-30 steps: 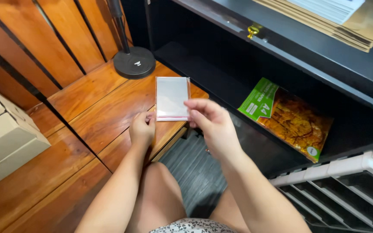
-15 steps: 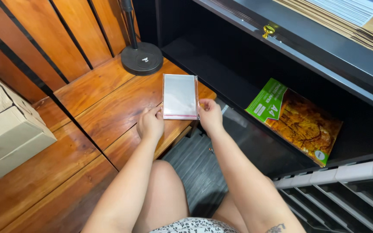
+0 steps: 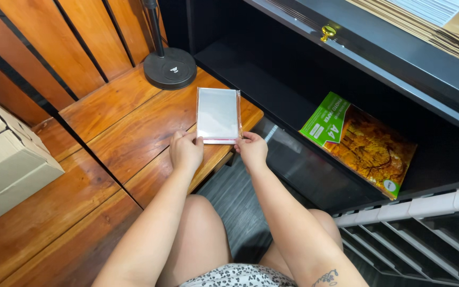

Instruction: The person repeatedly picks up stacks of plastic sleeves from a wooden bench and places them on a shelf. Then the person opens a cardboard box and removes small glass cups one by one, placing them on the bench.

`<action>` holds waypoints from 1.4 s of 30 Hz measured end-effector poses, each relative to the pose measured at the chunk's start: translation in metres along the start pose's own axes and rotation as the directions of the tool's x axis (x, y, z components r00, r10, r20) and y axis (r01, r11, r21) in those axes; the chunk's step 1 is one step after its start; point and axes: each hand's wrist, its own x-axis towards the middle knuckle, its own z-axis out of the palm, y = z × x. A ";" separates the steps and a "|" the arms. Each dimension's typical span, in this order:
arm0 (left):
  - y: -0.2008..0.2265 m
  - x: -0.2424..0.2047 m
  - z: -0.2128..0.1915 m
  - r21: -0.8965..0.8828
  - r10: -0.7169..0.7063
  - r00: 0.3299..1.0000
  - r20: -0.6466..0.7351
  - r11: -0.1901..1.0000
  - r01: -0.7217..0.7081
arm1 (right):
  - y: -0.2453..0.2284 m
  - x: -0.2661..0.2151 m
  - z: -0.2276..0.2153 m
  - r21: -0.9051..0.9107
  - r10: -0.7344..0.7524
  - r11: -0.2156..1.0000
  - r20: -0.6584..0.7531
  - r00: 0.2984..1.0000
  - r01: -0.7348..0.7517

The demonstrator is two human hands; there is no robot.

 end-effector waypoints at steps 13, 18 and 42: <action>0.025 -0.002 -0.015 -0.186 -0.216 0.932 0.290 0.943 0.276 | 0.002 -0.009 0.003 0.150 0.106 0.984 -0.035 0.994 -0.100; 0.013 0.008 0.010 -0.373 -0.316 0.884 0.346 0.818 0.438 | 0.010 0.001 0.003 0.371 0.213 0.906 0.012 0.977 -0.202; 0.028 -0.023 -0.028 -0.711 -0.226 0.898 0.378 0.550 0.438 | 0.006 -0.019 -0.006 0.156 0.072 0.985 -0.026 0.997 -0.067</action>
